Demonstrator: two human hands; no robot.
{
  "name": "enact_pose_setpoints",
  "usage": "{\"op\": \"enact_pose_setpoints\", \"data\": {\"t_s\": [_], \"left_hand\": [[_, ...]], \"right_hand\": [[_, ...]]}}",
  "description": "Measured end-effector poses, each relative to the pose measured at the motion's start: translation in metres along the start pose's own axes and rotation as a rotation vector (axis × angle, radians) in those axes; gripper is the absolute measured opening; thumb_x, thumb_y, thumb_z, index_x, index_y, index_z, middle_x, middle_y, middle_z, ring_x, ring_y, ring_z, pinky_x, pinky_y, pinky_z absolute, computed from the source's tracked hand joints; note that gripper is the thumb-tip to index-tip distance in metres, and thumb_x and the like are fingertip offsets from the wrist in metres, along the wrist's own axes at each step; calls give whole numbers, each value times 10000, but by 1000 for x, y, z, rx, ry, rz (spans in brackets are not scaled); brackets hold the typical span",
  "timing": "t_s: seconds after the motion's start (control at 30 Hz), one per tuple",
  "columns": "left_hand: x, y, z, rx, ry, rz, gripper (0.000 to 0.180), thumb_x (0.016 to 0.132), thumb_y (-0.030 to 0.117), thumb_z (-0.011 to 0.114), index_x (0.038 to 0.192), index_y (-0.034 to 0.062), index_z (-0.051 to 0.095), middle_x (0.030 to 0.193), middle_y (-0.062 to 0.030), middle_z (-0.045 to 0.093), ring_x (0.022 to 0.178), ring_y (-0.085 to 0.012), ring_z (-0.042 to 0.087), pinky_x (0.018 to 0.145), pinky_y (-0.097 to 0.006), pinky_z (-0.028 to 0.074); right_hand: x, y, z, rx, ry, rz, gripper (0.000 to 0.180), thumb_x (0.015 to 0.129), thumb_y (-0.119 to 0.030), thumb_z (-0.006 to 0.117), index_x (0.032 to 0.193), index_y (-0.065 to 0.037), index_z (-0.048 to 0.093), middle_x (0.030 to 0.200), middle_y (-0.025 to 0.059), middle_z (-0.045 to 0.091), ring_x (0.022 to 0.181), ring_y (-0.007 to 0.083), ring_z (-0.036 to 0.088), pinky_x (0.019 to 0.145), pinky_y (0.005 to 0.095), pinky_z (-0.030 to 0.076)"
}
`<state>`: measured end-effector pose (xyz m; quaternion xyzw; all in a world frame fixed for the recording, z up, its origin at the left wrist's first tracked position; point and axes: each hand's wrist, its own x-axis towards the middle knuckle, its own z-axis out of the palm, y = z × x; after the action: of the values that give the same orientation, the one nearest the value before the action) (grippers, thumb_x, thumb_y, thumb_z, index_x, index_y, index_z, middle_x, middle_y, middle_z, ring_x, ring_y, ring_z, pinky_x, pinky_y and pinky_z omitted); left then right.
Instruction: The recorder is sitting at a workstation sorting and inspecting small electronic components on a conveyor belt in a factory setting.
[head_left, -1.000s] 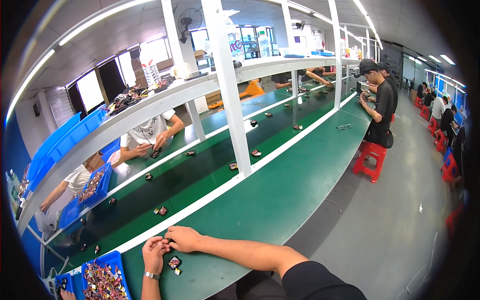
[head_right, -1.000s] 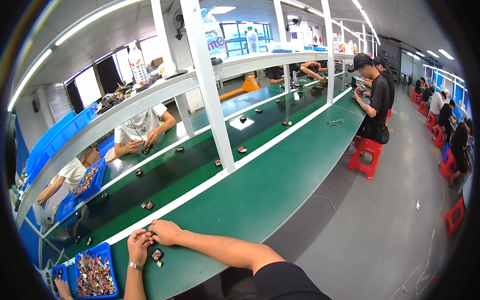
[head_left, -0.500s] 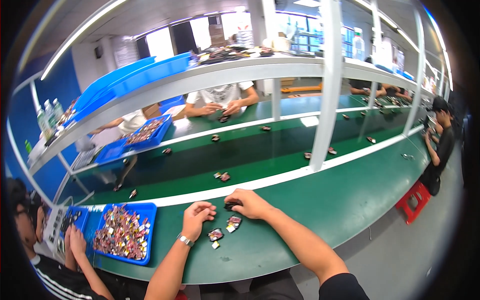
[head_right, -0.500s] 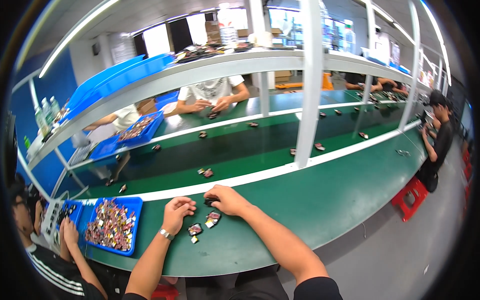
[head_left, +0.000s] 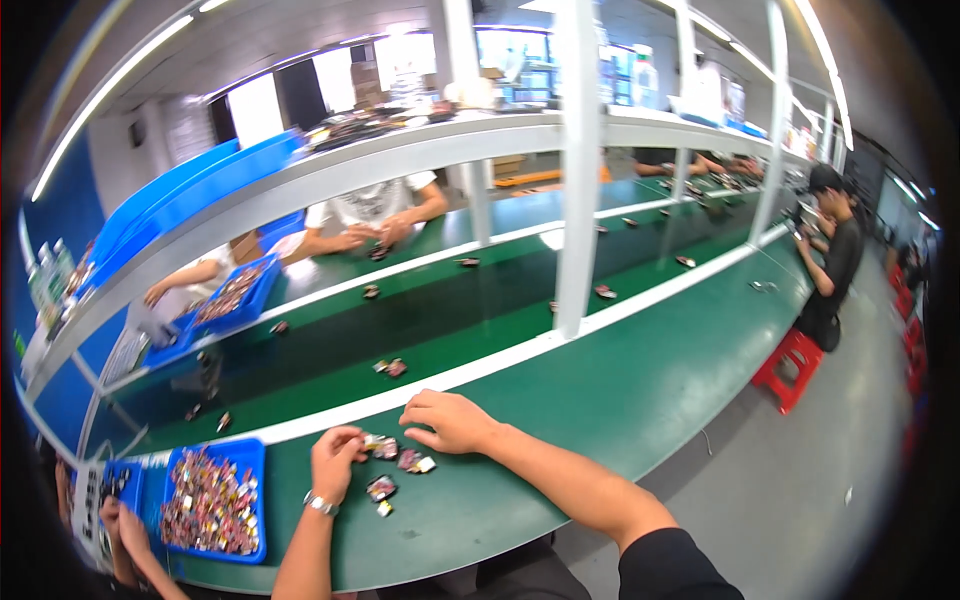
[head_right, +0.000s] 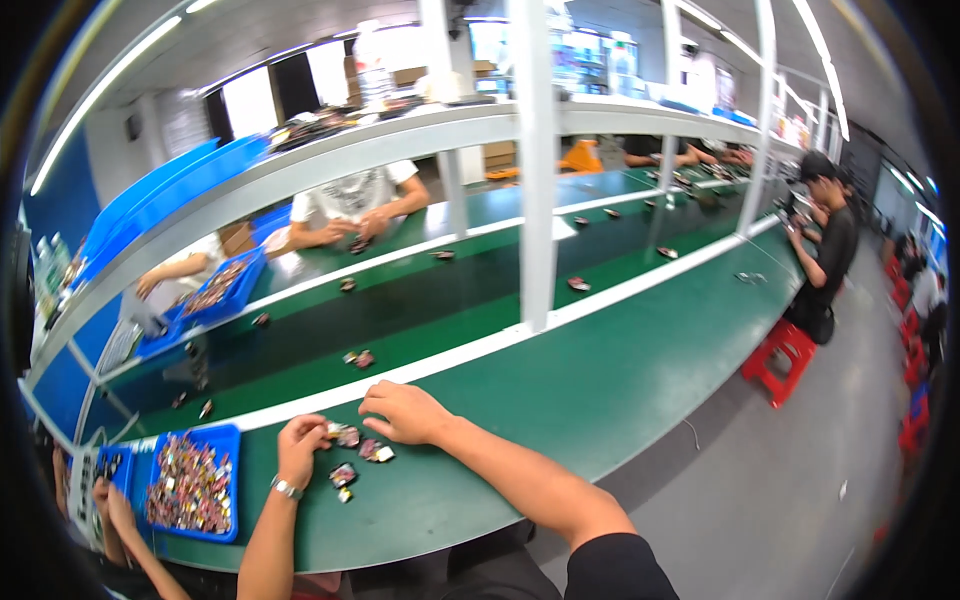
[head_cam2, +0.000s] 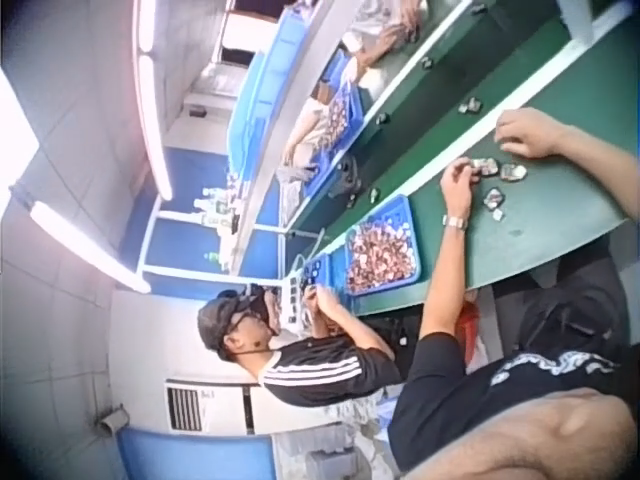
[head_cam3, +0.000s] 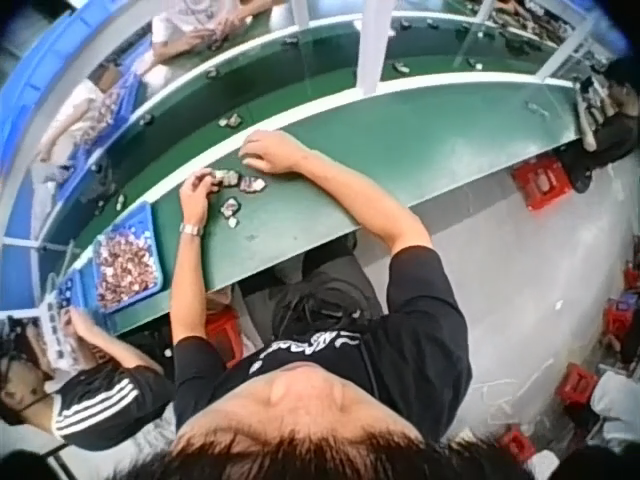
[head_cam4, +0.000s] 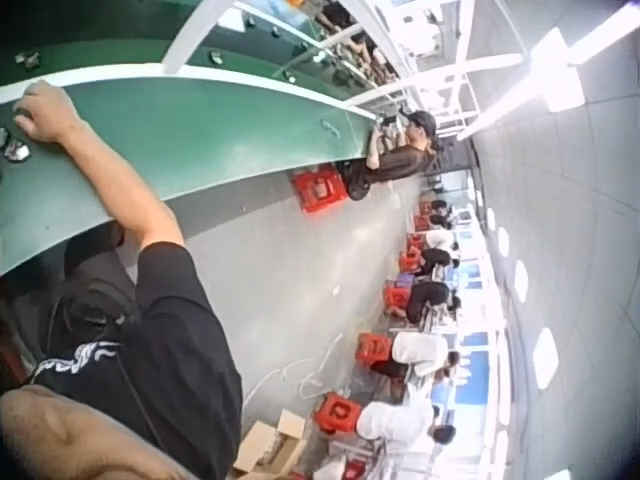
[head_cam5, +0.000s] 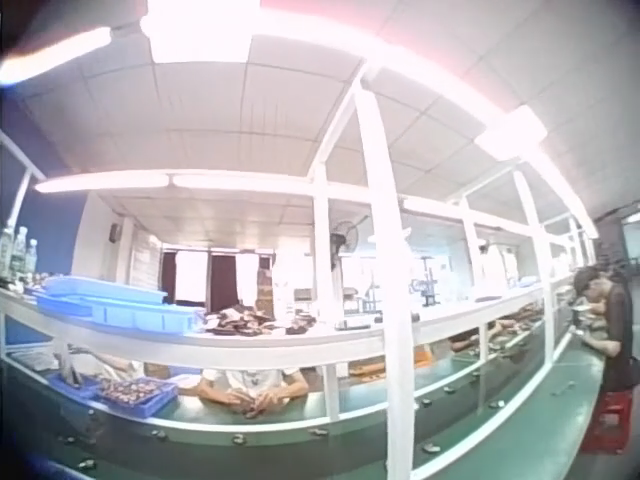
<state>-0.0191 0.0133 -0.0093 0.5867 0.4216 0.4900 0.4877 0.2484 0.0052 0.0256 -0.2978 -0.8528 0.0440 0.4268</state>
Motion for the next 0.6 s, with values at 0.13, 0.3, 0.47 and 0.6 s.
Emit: {"op": "enact_pose_setpoints", "data": {"t_s": [0.13,0.3,0.47,0.6], "left_hand": [[-3,1,-1,24,50,19,138,892,12,573,1016,-27,617,971,-113,677,822,-147,639,660,-257,545],[-1,9,18,74,103,7,124,884,1,547,994,-1,604,978,-102,670,784,-118,625,631,-234,525],[-2,2,10,86,152,-2,115,900,7,556,1003,-16,601,984,-121,673,814,-139,648,615,-243,540],[-2,6,12,116,144,-7,105,906,19,559,999,-11,598,971,-119,674,797,-138,646,609,-242,542]], "right_hand": [[-53,57,-95,-285,268,38,110,705,-126,711,735,-113,607,714,47,613,698,263,631,617,372,525],[-166,185,-235,-754,656,806,104,738,-147,692,807,-97,632,951,81,636,904,285,624,763,384,520],[-160,240,-253,-673,274,1107,769,780,-331,690,1426,-37,395,1272,151,592,1223,327,496,1032,476,382],[-149,254,-254,-678,211,1241,737,747,-303,734,1380,-32,471,1177,170,641,1164,345,544,1009,450,430]]}}
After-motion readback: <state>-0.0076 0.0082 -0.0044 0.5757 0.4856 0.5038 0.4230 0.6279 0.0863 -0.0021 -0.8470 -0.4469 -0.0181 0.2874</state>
